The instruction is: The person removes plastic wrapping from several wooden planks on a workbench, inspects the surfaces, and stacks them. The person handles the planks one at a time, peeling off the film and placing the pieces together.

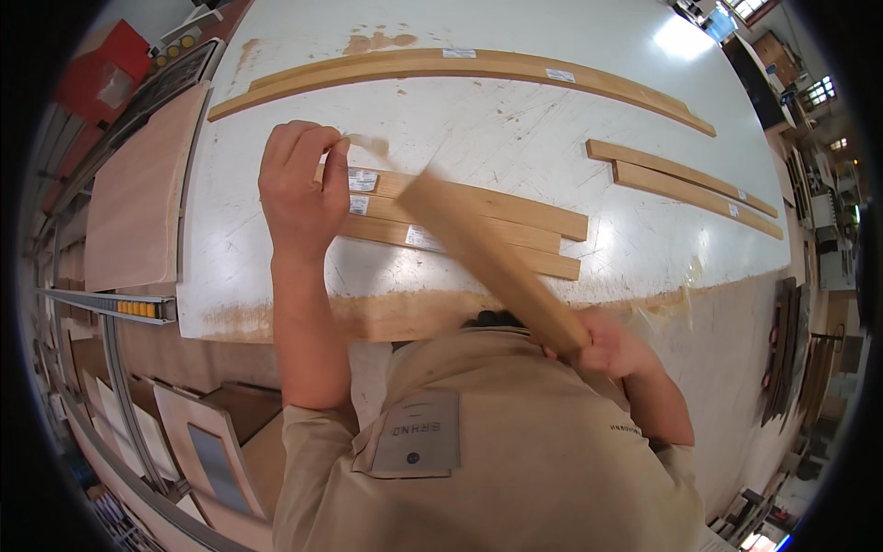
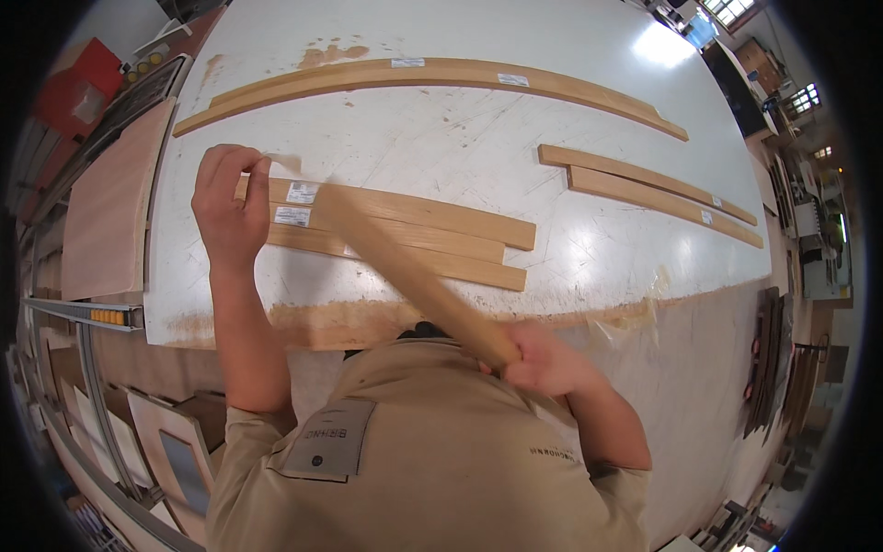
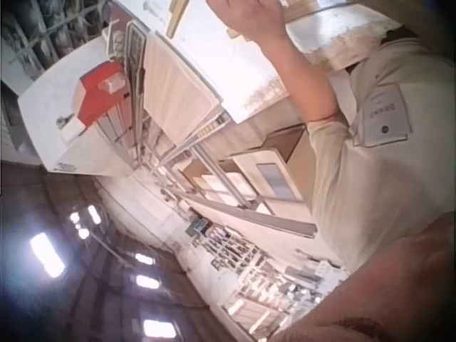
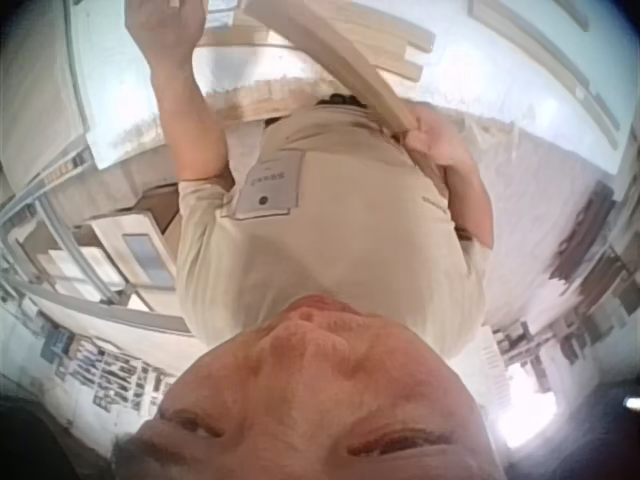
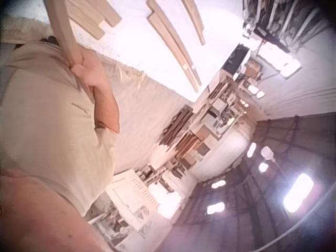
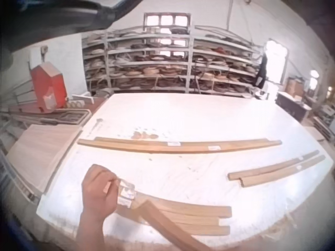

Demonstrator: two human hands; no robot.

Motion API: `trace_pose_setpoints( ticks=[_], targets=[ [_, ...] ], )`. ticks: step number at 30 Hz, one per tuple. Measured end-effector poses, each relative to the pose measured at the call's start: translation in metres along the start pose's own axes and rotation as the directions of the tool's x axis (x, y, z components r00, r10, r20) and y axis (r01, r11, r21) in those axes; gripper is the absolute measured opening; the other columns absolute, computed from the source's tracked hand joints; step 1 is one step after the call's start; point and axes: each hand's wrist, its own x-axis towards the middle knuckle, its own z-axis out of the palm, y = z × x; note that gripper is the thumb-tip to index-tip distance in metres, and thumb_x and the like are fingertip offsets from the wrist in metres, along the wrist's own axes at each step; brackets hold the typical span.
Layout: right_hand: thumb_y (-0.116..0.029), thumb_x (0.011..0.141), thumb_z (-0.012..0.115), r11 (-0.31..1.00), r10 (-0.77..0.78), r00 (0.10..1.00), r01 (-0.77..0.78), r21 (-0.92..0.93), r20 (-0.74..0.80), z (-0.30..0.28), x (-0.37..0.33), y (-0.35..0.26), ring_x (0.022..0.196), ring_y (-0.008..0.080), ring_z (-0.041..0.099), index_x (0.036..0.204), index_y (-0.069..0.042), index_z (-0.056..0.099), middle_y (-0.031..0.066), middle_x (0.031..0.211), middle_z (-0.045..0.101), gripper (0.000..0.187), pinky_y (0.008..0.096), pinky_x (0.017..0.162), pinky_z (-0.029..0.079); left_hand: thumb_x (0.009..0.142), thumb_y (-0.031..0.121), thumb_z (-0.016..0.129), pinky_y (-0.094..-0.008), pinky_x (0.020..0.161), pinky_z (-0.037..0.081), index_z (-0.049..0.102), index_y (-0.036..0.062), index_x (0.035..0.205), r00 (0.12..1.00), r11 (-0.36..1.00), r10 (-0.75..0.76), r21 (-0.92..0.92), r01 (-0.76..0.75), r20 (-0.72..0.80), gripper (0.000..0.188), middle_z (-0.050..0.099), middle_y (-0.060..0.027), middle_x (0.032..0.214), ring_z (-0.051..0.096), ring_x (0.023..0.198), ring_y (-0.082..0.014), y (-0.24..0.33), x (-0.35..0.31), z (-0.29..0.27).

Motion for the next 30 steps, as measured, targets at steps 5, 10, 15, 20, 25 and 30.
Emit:
trace_pose_setpoints(
  ticks=[5,10,15,20,25,30],
  targets=[
    [-0.013,0.068,0.058,0.959,-0.156,0.985,0.134,-0.25,-0.072,-0.008,-0.007,0.014,0.09,0.0236,0.064,0.136,0.0,0.059,0.0112,0.097,0.065,0.069,0.0367,0.083,0.053,0.081,-0.007,0.072,-0.0382,0.069,0.051,0.065,0.0022,0.089,0.999,0.996,0.041,-0.078,-0.041,-0.006,0.014,0.064,-0.0102,0.087,0.062,0.081,-0.0291,0.014,0.013,-0.006],
    [-0.013,0.07,0.067,0.588,-0.235,0.916,-0.131,-0.798,-0.324,0.001,-0.02,-0.009,0.098,0.0398,0.061,0.157,0.0,0.036,0.0211,0.12,0.058,0.093,0.0494,0.087,0.053,0.083,-0.006,0.072,-0.0356,0.066,0.052,0.067,0.0023,0.092,0.994,0.993,0.077,-0.088,-0.084,-0.072,0.013,0.065,-0.0113,0.09,0.063,0.079,-0.0282,0.015,0.003,-0.002],
    [-0.017,0.074,0.076,0.407,-0.394,0.878,-0.096,-0.908,-0.27,0.022,-0.016,-0.012,0.104,0.0393,0.058,0.158,0.005,0.028,0.0228,0.126,0.052,0.099,0.0488,0.09,0.051,0.096,-0.001,0.068,-0.0284,0.076,0.055,0.064,0.0016,0.104,0.981,0.877,-0.115,-0.479,0.028,-0.154,0.01,0.072,-0.0125,0.101,0.069,0.085,-0.0198,0.027,-0.015,0.014],
    [-0.027,0.076,0.085,0.351,-0.425,0.873,-0.086,-0.932,-0.241,0.031,-0.007,-0.011,0.099,0.0372,0.06,0.158,0.005,0.028,0.0218,0.127,0.05,0.104,0.0464,0.085,0.053,0.107,0.009,0.059,-0.0262,0.079,0.056,0.061,0.0015,0.113,0.881,0.481,-0.47,-0.821,0.307,0.054,0.01,0.076,-0.0112,0.104,0.07,0.091,-0.0135,0.041,-0.032,0.012],
    [-0.028,0.076,0.086,0.353,-0.426,0.871,-0.09,-0.931,-0.246,0.035,0.0,-0.002,0.089,0.0346,0.062,0.158,0.004,0.028,0.0213,0.123,0.05,0.106,0.0433,0.073,0.054,0.1,0.005,0.064,-0.028,0.082,0.058,0.07,0.0044,0.112,0.935,0.844,-0.34,-0.406,0.349,0.096,0.014,0.077,-0.0114,0.112,0.074,0.098,-0.0164,0.072,-0.048,-0.004],
    [-0.028,0.076,0.086,0.351,-0.432,0.87,-0.082,-0.933,-0.239,0.036,-0.002,-0.001,0.086,0.0342,0.061,0.158,0.006,0.027,0.0207,0.118,0.051,0.107,0.0431,0.071,0.054,0.087,-0.006,0.064,-0.0364,0.089,0.06,0.074,0.0029,0.111,0.979,0.98,-0.055,-0.177,0.091,0.196,0.027,0.076,-0.0128,0.115,0.075,0.106,-0.0284,0.106,-0.046,-0.007]
  ],
)
